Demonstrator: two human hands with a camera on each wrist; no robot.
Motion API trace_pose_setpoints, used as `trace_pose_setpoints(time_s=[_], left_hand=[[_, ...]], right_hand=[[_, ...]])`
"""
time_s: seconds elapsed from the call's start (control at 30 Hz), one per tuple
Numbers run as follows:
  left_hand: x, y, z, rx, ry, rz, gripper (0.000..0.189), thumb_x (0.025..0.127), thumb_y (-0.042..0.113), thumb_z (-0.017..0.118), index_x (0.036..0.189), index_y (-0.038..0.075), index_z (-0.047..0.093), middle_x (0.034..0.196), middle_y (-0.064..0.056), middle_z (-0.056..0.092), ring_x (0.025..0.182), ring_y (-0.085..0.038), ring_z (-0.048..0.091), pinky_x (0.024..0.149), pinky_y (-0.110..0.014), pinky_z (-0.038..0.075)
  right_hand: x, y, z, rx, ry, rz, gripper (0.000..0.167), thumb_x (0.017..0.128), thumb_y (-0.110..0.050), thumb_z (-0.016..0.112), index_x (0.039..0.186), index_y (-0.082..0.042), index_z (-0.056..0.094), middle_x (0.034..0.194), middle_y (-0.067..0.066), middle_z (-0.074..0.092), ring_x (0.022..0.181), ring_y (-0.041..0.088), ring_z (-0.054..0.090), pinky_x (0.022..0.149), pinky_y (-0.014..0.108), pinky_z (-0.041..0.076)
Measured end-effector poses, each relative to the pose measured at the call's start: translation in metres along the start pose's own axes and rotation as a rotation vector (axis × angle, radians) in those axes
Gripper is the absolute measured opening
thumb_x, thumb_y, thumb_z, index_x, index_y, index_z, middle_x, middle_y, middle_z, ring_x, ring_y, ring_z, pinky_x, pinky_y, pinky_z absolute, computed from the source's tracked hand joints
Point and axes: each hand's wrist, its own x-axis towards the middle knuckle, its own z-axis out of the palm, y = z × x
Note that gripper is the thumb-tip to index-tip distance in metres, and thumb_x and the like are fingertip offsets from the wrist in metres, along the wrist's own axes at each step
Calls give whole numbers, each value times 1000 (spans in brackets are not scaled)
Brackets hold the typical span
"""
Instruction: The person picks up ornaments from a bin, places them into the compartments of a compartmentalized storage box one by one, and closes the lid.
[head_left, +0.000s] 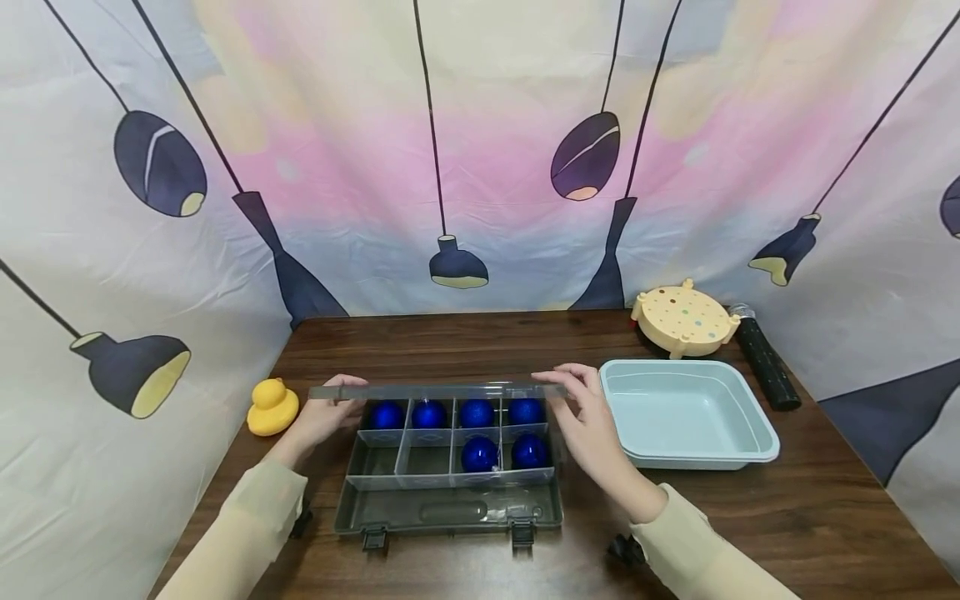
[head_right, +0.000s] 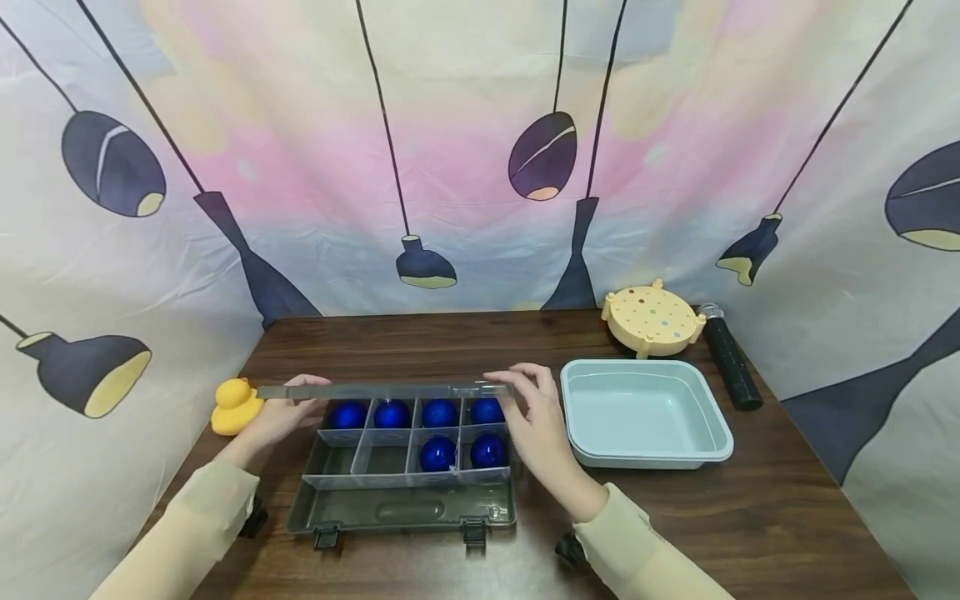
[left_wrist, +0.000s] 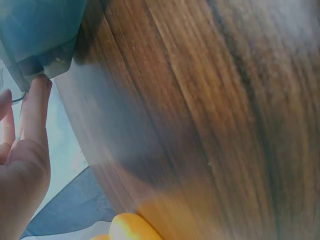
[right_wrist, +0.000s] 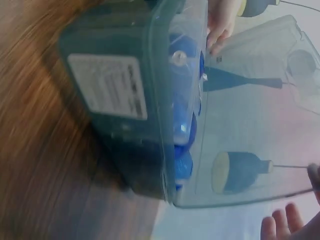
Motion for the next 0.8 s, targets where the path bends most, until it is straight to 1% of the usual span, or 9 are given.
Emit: trace_pose_setpoints(time_s=[0.1, 0.17, 0.2, 0.23, 0.33, 0.47, 0.6, 0.7, 0.8], left_hand=[[-4, 3, -2, 113, -1, 82, 32, 93, 0, 59, 122, -11, 51, 113, -21, 61, 96, -11, 61, 76, -28, 55], [-9, 9, -5, 212, -10, 122, 34, 91, 0, 62, 121, -13, 52, 111, -22, 63, 96, -14, 60, 75, -25, 52], [-12, 12, -6, 250, -5, 118, 34, 91, 2, 63, 120, -12, 53, 109, -21, 64, 95, -17, 60, 76, -25, 51], [-17, 17, -7, 291, -2, 104, 34, 93, 7, 62, 121, -11, 54, 110, -20, 63, 96, -21, 60, 76, -27, 51], [-32, 29, -9, 369, 4, 68, 33, 102, 15, 51, 124, -9, 54, 117, -24, 60, 106, -36, 57, 87, -45, 50], [-57, 42, -5, 438, 25, 42, 43, 108, 26, 32, 130, -5, 53, 128, -25, 55, 117, -43, 51, 95, -58, 42], [-86, 50, 4, 427, 7, -29, 53, 108, 35, 25, 138, -3, 48, 138, -25, 47, 126, -45, 42, 100, -61, 35], [-105, 53, 9, 394, -27, -87, 56, 108, 38, 23, 143, -1, 41, 144, -24, 40, 132, -44, 35, 102, -62, 31], [-120, 55, 13, 388, -35, -111, 53, 107, 37, 26, 146, 3, 39, 146, -19, 39, 132, -38, 36, 102, -57, 36]], right_hand=[[-5, -1, -6, -110, -20, -39, 24, 97, -22, 60, 118, -31, 69, 100, -6, 46, 81, 10, 44, 65, 29, 43], [-9, -2, -10, -168, -41, -72, 30, 95, -16, 63, 120, -33, 68, 89, -9, 45, 70, 9, 42, 59, 26, 41], [-12, -2, -11, -194, -53, -86, 34, 94, -12, 63, 121, -33, 67, 85, -10, 46, 66, 8, 41, 56, 25, 41], [-14, -1, -12, -220, -67, -101, 37, 93, -9, 63, 122, -33, 66, 81, -12, 45, 63, 8, 40, 54, 25, 40], [-22, 0, -14, -269, -98, -109, 43, 91, -2, 62, 122, -31, 66, 77, -15, 45, 59, 6, 39, 51, 23, 39], [-33, 3, -16, -291, -105, -105, 51, 83, 6, 61, 123, -25, 62, 80, -16, 49, 66, 3, 45, 55, 21, 42], [-46, 6, -19, -276, -103, -89, 55, 74, 9, 65, 121, -19, 59, 83, -17, 55, 73, 3, 52, 59, 21, 46], [-55, 8, -22, -259, -93, -69, 42, 77, 2, 71, 112, -19, 61, 88, -21, 62, 76, 2, 57, 62, 22, 48], [-63, 11, -25, -232, -94, -63, 33, 80, -7, 76, 107, -22, 62, 96, -22, 66, 78, -1, 60, 67, 23, 51]])
